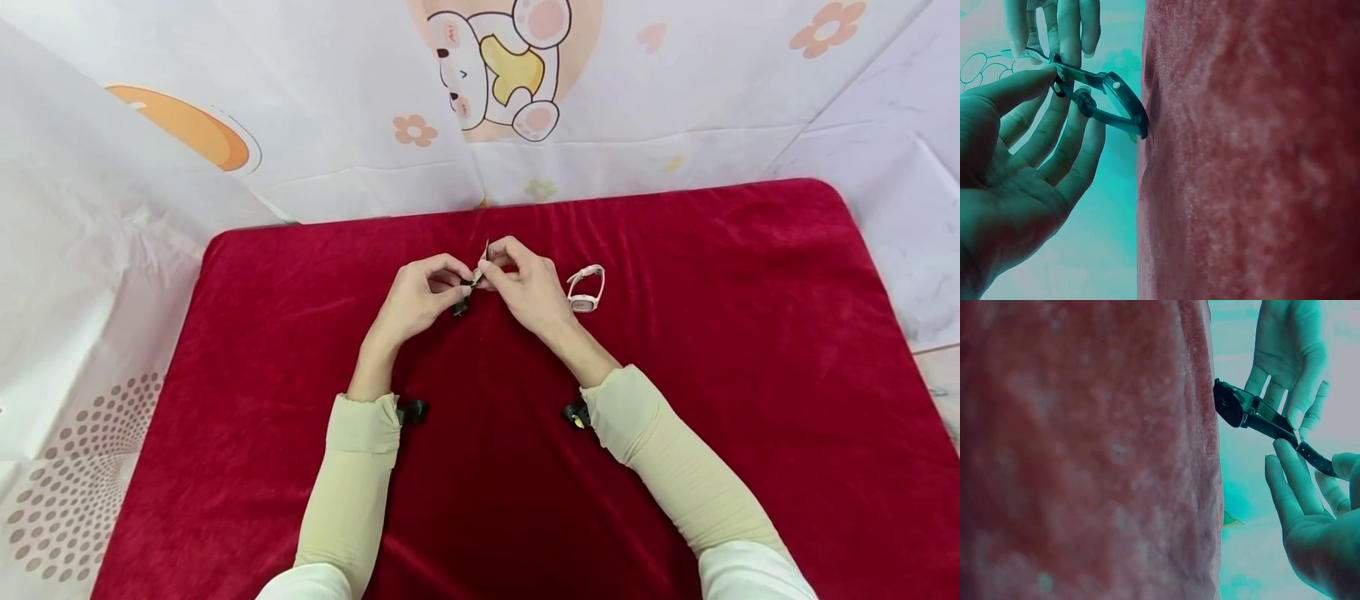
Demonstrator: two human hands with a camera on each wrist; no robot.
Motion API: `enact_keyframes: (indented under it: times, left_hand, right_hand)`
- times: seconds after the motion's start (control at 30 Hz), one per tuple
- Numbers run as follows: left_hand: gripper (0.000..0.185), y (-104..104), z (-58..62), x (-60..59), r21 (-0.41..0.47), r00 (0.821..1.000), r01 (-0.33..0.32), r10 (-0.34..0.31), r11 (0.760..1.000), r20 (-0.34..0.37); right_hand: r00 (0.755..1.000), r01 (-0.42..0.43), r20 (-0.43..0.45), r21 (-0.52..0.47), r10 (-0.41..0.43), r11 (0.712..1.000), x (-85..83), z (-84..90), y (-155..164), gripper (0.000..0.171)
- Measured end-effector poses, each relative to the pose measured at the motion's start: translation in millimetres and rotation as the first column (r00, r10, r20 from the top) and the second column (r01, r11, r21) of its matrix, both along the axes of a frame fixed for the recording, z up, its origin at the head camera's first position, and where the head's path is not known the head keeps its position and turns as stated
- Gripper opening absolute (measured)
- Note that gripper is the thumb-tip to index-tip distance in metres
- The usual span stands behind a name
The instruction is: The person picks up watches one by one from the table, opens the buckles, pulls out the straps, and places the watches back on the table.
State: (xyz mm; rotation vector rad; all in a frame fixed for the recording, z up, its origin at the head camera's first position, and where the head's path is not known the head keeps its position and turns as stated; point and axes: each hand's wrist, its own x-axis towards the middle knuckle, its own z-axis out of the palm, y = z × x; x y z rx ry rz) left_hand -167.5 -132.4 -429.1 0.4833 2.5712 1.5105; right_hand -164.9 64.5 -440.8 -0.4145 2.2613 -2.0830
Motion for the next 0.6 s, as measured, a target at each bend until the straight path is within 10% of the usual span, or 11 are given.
enact_keyframes:
  times: [0.6]
  left_hand:
    - [0.013, -0.6, -4.5, -0.9, 0.077, 1.0, 0.001, 0.0, 0.997, -0.019]
  right_hand:
    - [0.999, 0.006, 0.052, -0.039, -0.004, 0.999, 0.9, 2.5, 0.4, 0.013]
